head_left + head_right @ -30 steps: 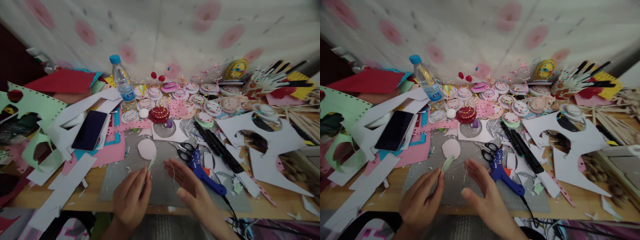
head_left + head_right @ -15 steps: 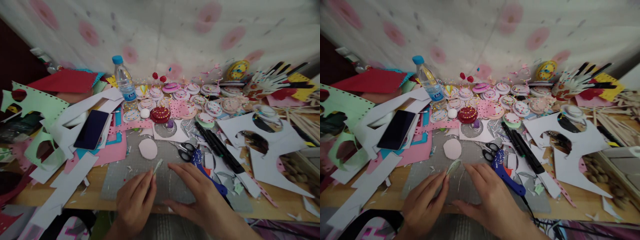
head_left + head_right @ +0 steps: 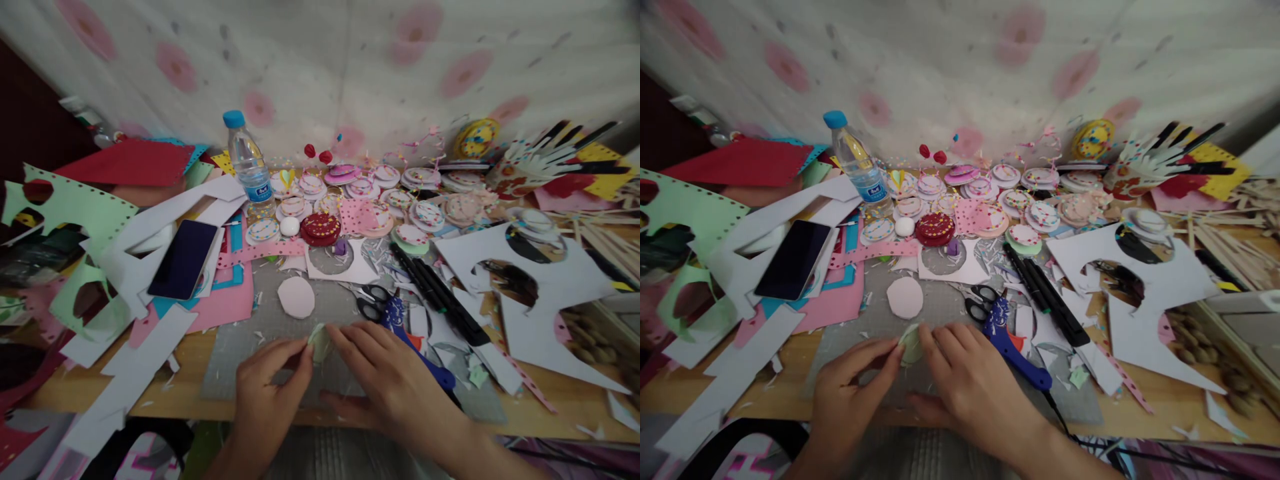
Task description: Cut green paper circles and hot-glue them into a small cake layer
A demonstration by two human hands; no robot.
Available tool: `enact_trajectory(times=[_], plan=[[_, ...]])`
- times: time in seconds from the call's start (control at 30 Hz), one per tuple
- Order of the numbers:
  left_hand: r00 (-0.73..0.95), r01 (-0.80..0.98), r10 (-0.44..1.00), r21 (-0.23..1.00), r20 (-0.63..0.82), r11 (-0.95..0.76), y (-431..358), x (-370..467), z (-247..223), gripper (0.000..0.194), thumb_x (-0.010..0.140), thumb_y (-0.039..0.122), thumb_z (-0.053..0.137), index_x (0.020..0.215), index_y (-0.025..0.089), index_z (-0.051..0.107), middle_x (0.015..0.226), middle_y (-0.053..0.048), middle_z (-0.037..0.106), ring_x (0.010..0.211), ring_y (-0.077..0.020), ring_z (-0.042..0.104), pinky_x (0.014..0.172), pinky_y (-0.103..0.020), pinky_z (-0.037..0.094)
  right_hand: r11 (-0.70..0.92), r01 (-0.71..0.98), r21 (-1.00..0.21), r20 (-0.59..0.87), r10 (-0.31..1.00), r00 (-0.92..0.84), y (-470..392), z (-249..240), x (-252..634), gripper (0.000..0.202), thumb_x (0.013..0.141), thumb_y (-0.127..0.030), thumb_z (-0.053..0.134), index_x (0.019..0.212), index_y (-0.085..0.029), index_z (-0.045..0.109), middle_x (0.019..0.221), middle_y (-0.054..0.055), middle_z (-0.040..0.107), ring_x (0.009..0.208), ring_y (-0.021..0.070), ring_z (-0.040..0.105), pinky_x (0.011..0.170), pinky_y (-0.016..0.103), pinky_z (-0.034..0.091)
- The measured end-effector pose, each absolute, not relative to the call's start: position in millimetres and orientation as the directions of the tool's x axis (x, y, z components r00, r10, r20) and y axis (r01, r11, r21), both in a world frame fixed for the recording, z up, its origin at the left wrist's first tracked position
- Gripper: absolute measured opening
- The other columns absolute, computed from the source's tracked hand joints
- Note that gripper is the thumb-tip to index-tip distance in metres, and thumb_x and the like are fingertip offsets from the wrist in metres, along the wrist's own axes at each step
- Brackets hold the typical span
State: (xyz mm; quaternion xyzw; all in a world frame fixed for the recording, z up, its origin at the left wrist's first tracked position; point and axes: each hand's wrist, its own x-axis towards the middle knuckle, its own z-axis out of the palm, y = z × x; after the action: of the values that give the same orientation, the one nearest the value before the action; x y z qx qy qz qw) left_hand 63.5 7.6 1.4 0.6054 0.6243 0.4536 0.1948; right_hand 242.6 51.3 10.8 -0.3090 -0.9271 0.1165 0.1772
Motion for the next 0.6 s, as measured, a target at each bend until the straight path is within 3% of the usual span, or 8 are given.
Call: enact_trajectory(times=[0.13, 0.27, 0.47, 0.6], plan=[[-0.157, 0.435, 0.986, 0.9, 0.051, 0.022, 11.0, 58.3, 2.1, 0.011, 0.079, 0.016, 0.066, 0.078, 0.019, 0.076, 0.069, -0.001, 0.075, 0.058, -0.0134, 0.069, 0.054, -0.018, 0.055, 0.838, 0.444, -0.318, 0.251, 0.526, -0.813, 58.1, 11.2, 246.0, 0.057, 0.085, -0.045, 0.064, 0.12, 0.0, 0.057, 0.093, 0.017, 0.069, 0.083, 0.0295, 0.063, 0.067, 0.044, 0.058], [-0.12, 0.342, 0.985, 0.927, -0.121, 0.156, 14.9, 54.7, 2.0, 0.011, 0.079, 0.021, 0.066, 0.078, 0.02, 0.077, 0.066, -0.001, 0.074, 0.058, -0.0159, 0.069, 0.053, -0.021, 0.055, 0.856, 0.419, -0.304, 0.213, 0.49, -0.846, 62.4, 15.0, 246.9, 0.045, 0.082, -0.042, 0.069, 0.109, -0.006, 0.062, 0.086, 0.014, 0.069, 0.076, 0.0287, 0.062, 0.063, 0.044, 0.057], [-0.143, 0.368, 0.983, 0.915, -0.119, 0.165, 16.0, 53.0, 1.8, 0.011, 0.078, 0.023, 0.066, 0.078, 0.02, 0.077, 0.067, -0.002, 0.075, 0.059, -0.0165, 0.069, 0.054, -0.022, 0.055, 0.863, 0.434, -0.258, 0.238, 0.492, -0.837, 58.4, 17.5, 247.4, 0.05, 0.083, -0.035, 0.07, 0.115, 0.001, 0.06, 0.09, 0.018, 0.07, 0.079, 0.0311, 0.064, 0.062, 0.044, 0.058], [-0.182, 0.377, 0.98, 0.914, -0.083, 0.148, 14.8, 54.7, 0.6, 0.011, 0.079, 0.024, 0.067, 0.079, 0.019, 0.077, 0.07, -0.003, 0.075, 0.06, -0.0165, 0.07, 0.055, -0.022, 0.057, 0.824, 0.478, -0.303, 0.235, 0.551, -0.801, 54.7, 17.3, 247.9, 0.047, 0.085, -0.035, 0.067, 0.113, 0.001, 0.059, 0.092, 0.019, 0.07, 0.08, 0.0314, 0.065, 0.062, 0.045, 0.059]])
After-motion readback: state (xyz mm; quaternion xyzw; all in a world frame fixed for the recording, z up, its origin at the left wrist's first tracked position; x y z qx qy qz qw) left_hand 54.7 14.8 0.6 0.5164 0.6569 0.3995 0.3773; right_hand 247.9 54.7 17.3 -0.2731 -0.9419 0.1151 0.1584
